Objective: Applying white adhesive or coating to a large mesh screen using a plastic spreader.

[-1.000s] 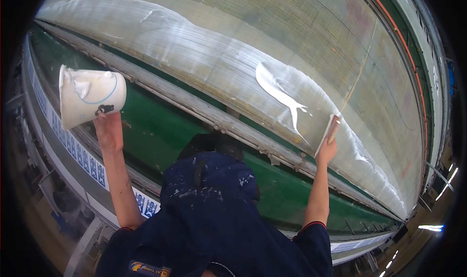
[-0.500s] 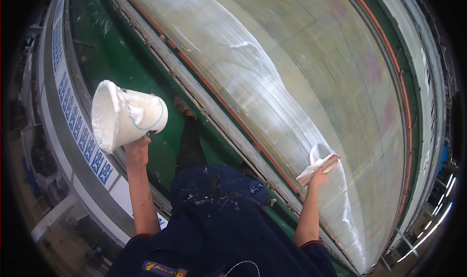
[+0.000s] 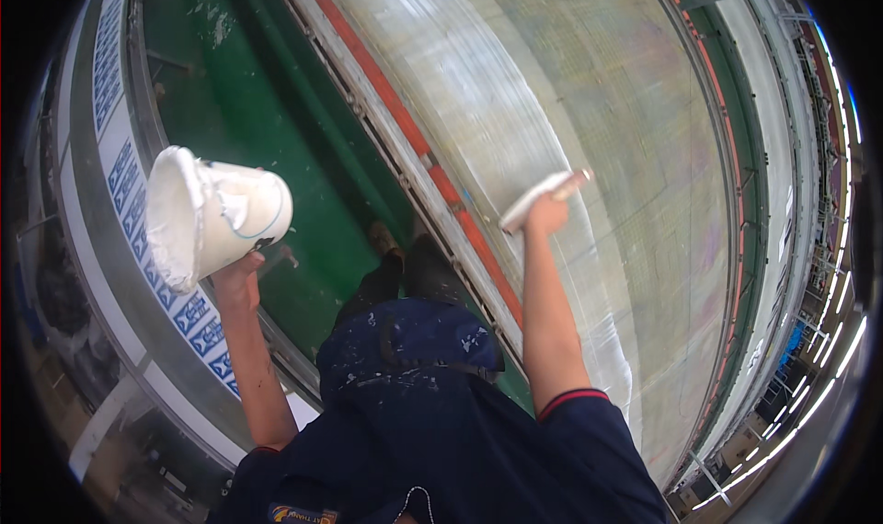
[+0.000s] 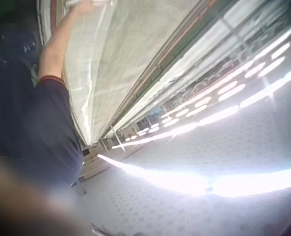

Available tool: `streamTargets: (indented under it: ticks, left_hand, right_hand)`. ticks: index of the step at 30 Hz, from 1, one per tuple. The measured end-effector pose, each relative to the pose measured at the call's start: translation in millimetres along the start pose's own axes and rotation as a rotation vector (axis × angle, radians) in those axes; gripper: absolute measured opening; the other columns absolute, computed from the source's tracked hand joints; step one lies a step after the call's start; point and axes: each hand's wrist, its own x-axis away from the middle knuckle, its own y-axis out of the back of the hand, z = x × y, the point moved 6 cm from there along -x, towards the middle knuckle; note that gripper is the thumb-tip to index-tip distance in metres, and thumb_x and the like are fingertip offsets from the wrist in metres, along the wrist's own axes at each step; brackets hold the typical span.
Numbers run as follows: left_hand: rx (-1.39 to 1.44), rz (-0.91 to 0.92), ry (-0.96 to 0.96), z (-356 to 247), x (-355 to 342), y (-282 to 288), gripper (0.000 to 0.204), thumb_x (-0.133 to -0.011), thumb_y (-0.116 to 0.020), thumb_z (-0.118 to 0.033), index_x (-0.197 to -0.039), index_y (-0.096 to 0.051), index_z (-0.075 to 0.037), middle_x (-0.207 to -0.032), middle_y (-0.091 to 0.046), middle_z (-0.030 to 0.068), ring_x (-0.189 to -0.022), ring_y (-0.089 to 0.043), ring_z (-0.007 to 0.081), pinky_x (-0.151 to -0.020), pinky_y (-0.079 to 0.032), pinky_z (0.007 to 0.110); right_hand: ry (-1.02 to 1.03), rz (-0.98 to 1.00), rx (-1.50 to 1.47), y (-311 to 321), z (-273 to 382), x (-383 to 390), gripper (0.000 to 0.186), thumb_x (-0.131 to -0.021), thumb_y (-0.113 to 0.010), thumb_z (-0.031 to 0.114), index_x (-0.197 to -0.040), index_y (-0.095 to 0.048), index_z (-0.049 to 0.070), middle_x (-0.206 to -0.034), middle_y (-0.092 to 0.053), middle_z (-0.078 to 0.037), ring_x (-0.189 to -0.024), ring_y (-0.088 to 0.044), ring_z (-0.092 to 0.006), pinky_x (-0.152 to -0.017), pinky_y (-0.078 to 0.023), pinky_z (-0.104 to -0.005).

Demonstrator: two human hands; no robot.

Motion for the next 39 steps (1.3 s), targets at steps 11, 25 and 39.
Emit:
streamTargets:
  ticks: [11, 25, 39]
  left_hand:
    - [-0.210, 0.033, -0.052, -63.1, -254.4, -56.0, 0.106, -0.063, -0.085, -0.033, -0.145, -0.023, -0.006, -0.145, -0.035, 0.0120, -0.135, -0.033, 0.0304, -0.115, -0.022, 0.046]
    - [0.054, 0.335, -0.138, -165.8, -506.6, -183.2, 0.101, -0.062, -0.084, -0.026, -0.142, -0.028, -0.001, -0.146, -0.032, 0.0182, -0.136, -0.031, 0.0326, -0.116, -0.023, 0.041]
    - [0.070, 0.373, -0.052, -162.4, -720.0, -48.0, 0.085, -0.066, -0.081, -0.014, -0.139, -0.038, -0.006, -0.137, -0.045, 0.0078, -0.130, -0.040, 0.0278, -0.111, -0.029, 0.049]
  right_hand:
    - [1.006, 0.468, -0.020, -249.2, 477.2, 88.9, 0.014, -0.074, -0.058, 0.008, -0.083, -0.063, -0.001, -0.084, -0.065, -0.022, -0.074, -0.066, -0.0362, -0.067, -0.053, -0.0454]
    - [0.360, 0.524, 0.423, 10.2, 80.1, 11.6, 0.037, -0.080, -0.064, 0.014, -0.113, -0.054, 0.002, -0.104, -0.061, -0.020, -0.089, -0.061, -0.0385, -0.071, -0.049, -0.0473]
    - [-0.203, -0.014, -0.020, -128.3, 274.5, 92.3, 0.042, -0.083, -0.063, 0.028, -0.092, -0.062, -0.013, -0.082, -0.066, -0.025, -0.075, -0.066, -0.0345, -0.070, -0.049, -0.0444]
